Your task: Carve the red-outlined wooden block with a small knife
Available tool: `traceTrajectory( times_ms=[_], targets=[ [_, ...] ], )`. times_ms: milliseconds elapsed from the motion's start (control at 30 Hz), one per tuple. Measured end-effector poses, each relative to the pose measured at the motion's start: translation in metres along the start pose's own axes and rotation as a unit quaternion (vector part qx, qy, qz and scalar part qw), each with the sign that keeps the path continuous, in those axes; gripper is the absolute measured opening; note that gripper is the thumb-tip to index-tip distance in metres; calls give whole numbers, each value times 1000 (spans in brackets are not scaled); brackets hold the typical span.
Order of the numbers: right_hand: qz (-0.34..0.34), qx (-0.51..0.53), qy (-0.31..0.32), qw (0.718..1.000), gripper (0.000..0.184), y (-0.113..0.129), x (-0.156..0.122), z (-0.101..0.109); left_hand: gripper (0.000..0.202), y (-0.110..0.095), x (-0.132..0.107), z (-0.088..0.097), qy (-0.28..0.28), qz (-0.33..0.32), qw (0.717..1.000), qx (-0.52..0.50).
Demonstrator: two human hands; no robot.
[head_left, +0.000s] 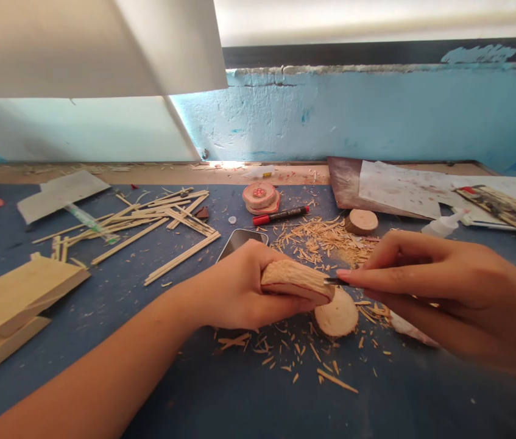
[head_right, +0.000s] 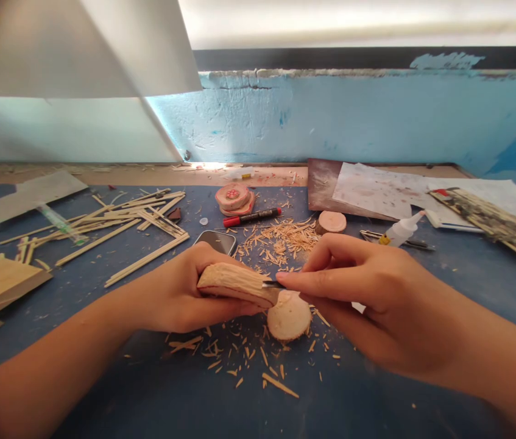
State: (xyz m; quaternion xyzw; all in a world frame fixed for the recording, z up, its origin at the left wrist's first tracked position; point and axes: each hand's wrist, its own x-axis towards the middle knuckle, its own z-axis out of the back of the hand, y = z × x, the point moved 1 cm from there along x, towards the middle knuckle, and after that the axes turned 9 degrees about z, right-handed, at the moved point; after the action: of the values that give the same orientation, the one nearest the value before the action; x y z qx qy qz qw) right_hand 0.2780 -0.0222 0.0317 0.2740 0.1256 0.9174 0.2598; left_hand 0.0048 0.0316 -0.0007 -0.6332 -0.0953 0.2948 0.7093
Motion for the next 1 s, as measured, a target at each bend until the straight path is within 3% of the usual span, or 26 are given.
traceTrajectory(
  times_ms=[233, 567, 767, 1000],
  targets=[
    [-14, -2, -12, 1000, 34, 0, -1, 0, 13, 3, 1, 0, -1, 8, 1000, -23],
    [-16, 4, -29, 999, 36, 5, 1, -8, 5, -1, 1, -1, -12, -7, 1000, -5],
    [-35, 20, -41, 998, 42, 5, 0, -15, 14, 0, -1, -2, -29, 16, 999, 4],
    [-2, 15, -64, 998, 41, 1, 2, -28, 21, -1, -2, -1, -28, 32, 999, 33]
  ],
)
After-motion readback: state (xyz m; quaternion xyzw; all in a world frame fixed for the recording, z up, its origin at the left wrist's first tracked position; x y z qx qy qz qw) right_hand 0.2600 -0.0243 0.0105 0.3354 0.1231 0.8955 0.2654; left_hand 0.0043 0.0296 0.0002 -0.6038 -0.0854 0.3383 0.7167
